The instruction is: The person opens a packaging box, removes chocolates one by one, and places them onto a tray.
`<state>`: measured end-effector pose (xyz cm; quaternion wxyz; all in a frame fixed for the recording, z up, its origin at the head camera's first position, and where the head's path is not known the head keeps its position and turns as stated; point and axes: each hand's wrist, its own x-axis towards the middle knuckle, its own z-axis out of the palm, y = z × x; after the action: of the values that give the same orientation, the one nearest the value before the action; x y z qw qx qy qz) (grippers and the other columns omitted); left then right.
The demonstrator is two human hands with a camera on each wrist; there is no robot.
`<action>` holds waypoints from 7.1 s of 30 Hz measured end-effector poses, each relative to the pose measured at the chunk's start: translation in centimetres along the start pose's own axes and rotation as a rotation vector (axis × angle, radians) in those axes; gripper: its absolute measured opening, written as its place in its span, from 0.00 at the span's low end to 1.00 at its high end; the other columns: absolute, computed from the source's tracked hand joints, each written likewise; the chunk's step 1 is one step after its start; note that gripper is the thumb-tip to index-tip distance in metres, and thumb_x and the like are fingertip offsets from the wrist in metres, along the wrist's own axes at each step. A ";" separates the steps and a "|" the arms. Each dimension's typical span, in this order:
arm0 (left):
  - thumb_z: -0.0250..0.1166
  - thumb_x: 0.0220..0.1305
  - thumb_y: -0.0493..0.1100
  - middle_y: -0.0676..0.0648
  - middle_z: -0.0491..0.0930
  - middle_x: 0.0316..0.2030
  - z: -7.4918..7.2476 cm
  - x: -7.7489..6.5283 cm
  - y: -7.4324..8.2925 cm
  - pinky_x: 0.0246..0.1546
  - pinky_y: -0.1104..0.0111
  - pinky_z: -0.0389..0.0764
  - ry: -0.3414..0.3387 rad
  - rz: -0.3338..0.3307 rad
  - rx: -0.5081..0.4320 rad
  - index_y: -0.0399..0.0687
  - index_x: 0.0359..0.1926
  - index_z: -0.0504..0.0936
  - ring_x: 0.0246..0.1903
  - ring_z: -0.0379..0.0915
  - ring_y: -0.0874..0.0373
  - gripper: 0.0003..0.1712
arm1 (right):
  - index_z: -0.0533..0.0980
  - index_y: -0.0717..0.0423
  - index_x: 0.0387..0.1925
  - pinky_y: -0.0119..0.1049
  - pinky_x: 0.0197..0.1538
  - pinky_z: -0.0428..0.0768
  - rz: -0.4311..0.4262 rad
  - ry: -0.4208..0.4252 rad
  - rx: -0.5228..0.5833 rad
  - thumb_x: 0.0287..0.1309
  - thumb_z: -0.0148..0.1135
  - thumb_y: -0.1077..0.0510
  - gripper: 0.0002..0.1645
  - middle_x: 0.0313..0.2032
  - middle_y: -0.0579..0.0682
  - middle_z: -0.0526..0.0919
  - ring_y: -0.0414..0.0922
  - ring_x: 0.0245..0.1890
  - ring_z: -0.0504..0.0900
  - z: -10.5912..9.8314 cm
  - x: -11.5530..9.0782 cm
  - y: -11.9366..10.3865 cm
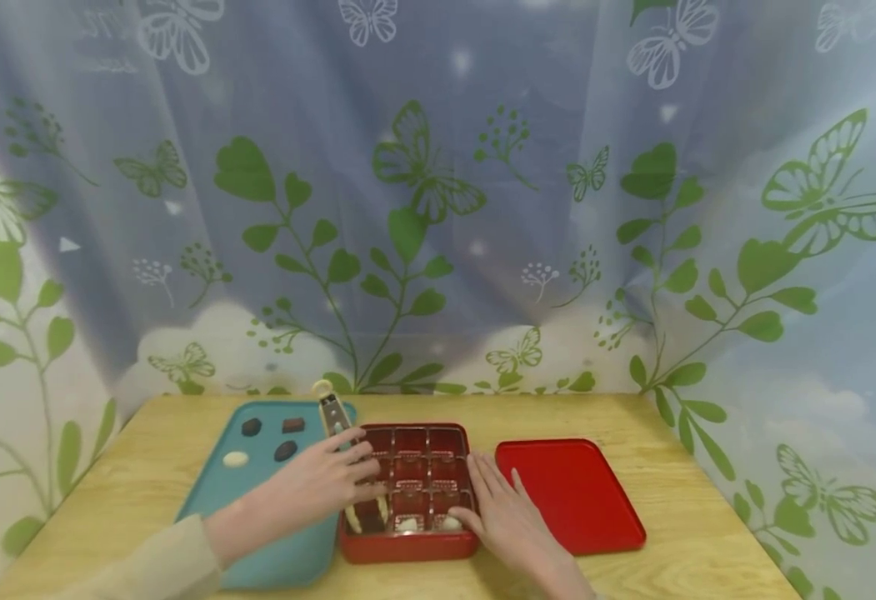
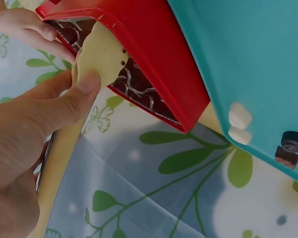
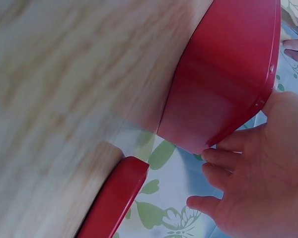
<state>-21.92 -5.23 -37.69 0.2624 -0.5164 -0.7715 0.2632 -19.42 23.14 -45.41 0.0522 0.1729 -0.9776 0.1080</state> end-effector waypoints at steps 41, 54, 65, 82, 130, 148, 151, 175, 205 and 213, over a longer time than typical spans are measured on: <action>0.70 0.50 0.42 0.58 0.75 0.45 -0.1 -2.6 -0.9 0.63 0.56 0.60 0.090 -0.103 -0.124 0.69 0.52 0.77 0.51 0.67 0.57 0.28 | 0.56 0.59 0.68 0.55 0.66 0.56 0.010 0.088 -0.111 0.64 0.48 0.48 0.36 0.69 0.52 0.54 0.48 0.68 0.55 0.4 0.0 -0.7; 0.71 0.42 0.53 0.60 0.76 0.45 0.9 -5.7 -1.9 0.52 0.53 0.64 0.219 -0.365 -0.289 0.72 0.55 0.75 0.47 0.69 0.56 0.34 | 0.56 0.60 0.68 0.55 0.65 0.56 0.001 0.101 -0.096 0.64 0.49 0.47 0.36 0.69 0.52 0.55 0.49 0.68 0.55 0.4 0.1 -0.8; 0.72 0.40 0.52 0.60 0.77 0.44 2.6 -9.7 -1.4 0.49 0.50 0.63 0.279 -0.570 -0.359 0.73 0.57 0.74 0.42 0.69 0.56 0.37 | 0.55 0.60 0.68 0.56 0.66 0.55 0.017 0.083 -0.086 0.65 0.49 0.46 0.36 0.69 0.53 0.55 0.50 0.68 0.55 0.2 0.1 -0.9; 0.73 0.32 0.50 0.55 0.79 0.41 3.3 -18.6 -2.4 0.44 0.47 0.62 0.143 -0.821 -0.230 0.67 0.53 0.78 0.41 0.70 0.50 0.37 | 0.54 0.59 0.69 0.55 0.66 0.54 0.020 0.049 -0.094 0.65 0.47 0.45 0.37 0.69 0.54 0.54 0.51 0.68 0.54 -0.1 0.2 -0.9; 0.71 0.41 0.58 0.56 0.75 0.48 1.6 -10.8 -0.8 0.45 0.49 0.65 0.085 -0.720 -0.328 0.69 0.61 0.69 0.46 0.69 0.51 0.41 | 0.54 0.60 0.68 0.55 0.66 0.55 0.014 0.040 -0.100 0.65 0.48 0.44 0.38 0.69 0.54 0.54 0.50 0.69 0.54 0.1 0.4 -1.0; 0.71 0.46 0.51 0.57 0.74 0.48 -0.3 -1.5 -0.4 0.52 0.54 0.64 0.102 -0.409 -0.263 0.69 0.59 0.72 0.49 0.67 0.53 0.36 | 0.55 0.61 0.68 0.55 0.66 0.55 -0.002 0.059 -0.101 0.65 0.47 0.44 0.37 0.69 0.54 0.54 0.50 0.68 0.55 0.1 0.1 -0.9; 0.70 0.48 0.50 0.58 0.75 0.47 -0.9 -0.1 -0.3 0.54 0.56 0.64 0.079 -0.324 -0.211 0.70 0.56 0.74 0.49 0.68 0.54 0.31 | 0.55 0.61 0.68 0.55 0.66 0.55 -0.003 0.068 -0.101 0.65 0.48 0.45 0.37 0.69 0.54 0.55 0.50 0.68 0.55 0.1 0.1 -0.8; 0.62 0.57 0.49 0.67 0.74 0.53 -2.3 6.4 0.8 0.67 0.64 0.52 -0.131 0.032 0.087 0.77 0.46 0.79 0.61 0.61 0.63 0.16 | 0.56 0.61 0.68 0.55 0.66 0.55 0.003 0.076 -0.103 0.65 0.48 0.45 0.37 0.68 0.55 0.56 0.50 0.68 0.56 -0.1 0.2 -0.8; 0.67 0.52 0.50 0.62 0.73 0.54 -1.6 4.1 -1.6 0.66 0.60 0.55 0.002 0.013 0.040 0.75 0.56 0.73 0.59 0.64 0.58 0.28 | 0.55 0.61 0.68 0.55 0.66 0.55 -0.002 0.070 -0.092 0.65 0.48 0.45 0.37 0.69 0.55 0.54 0.51 0.68 0.55 -0.1 0.0 -0.9; 0.70 0.49 0.51 0.60 0.75 0.47 -1.3 1.7 -2.4 0.58 0.57 0.62 0.082 -0.094 -0.090 0.69 0.57 0.73 0.50 0.67 0.57 0.32 | 0.55 0.61 0.68 0.55 0.66 0.55 0.004 0.067 -0.100 0.65 0.48 0.45 0.37 0.69 0.55 0.54 0.50 0.68 0.54 0.0 0.0 -0.8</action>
<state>-23.17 -4.22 -34.90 0.2822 -0.5013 -0.7945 0.1946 -19.17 22.39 -45.24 0.0932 0.1644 -0.9798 0.0648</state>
